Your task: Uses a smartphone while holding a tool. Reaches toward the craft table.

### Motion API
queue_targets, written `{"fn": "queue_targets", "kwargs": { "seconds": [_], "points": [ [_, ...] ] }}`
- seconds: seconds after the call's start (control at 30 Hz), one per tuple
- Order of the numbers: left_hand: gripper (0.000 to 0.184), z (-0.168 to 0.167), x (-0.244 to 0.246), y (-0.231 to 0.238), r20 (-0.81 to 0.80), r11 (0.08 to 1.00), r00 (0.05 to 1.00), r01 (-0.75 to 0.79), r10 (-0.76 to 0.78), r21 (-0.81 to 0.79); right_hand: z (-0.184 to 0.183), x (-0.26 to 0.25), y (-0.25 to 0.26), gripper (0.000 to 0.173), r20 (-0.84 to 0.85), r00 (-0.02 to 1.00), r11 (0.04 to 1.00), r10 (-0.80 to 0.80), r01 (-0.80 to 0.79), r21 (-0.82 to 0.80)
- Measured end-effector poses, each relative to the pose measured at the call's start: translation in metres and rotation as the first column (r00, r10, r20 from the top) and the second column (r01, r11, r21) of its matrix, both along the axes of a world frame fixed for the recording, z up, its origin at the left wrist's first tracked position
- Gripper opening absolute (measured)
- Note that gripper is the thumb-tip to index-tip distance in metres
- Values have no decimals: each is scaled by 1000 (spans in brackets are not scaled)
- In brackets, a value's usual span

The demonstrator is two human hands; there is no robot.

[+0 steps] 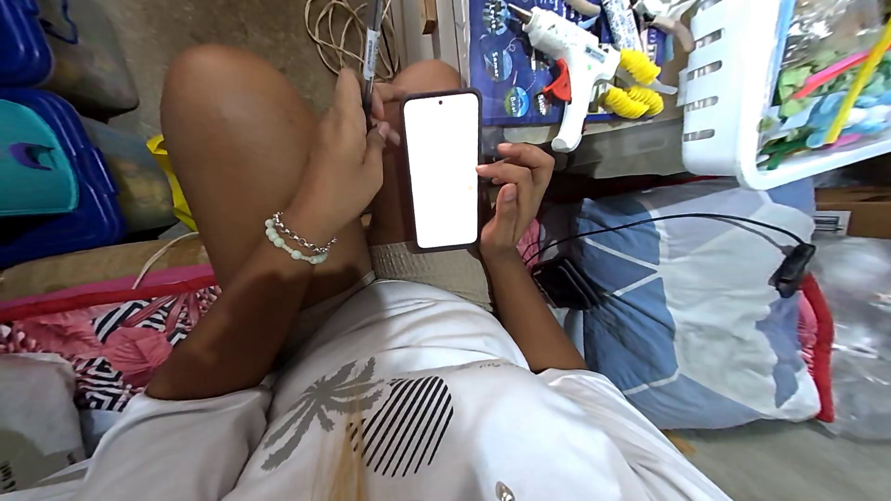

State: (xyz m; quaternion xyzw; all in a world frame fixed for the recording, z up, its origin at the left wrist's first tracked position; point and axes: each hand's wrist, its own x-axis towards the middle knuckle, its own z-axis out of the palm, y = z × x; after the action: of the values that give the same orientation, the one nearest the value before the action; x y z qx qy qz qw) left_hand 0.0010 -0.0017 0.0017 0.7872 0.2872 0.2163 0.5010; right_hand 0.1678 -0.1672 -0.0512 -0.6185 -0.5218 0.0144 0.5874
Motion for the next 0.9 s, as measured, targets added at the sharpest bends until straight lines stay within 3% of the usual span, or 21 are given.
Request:
{"fn": "queue_targets", "kwargs": {
  "seconds": [0.9],
  "points": [
    [13, 2, -5, 2, -51, 999, 998, -43, 44, 32, -4, 1, 5, 49, 6, 1000, 999, -26, 26, 20]
  ]
}}
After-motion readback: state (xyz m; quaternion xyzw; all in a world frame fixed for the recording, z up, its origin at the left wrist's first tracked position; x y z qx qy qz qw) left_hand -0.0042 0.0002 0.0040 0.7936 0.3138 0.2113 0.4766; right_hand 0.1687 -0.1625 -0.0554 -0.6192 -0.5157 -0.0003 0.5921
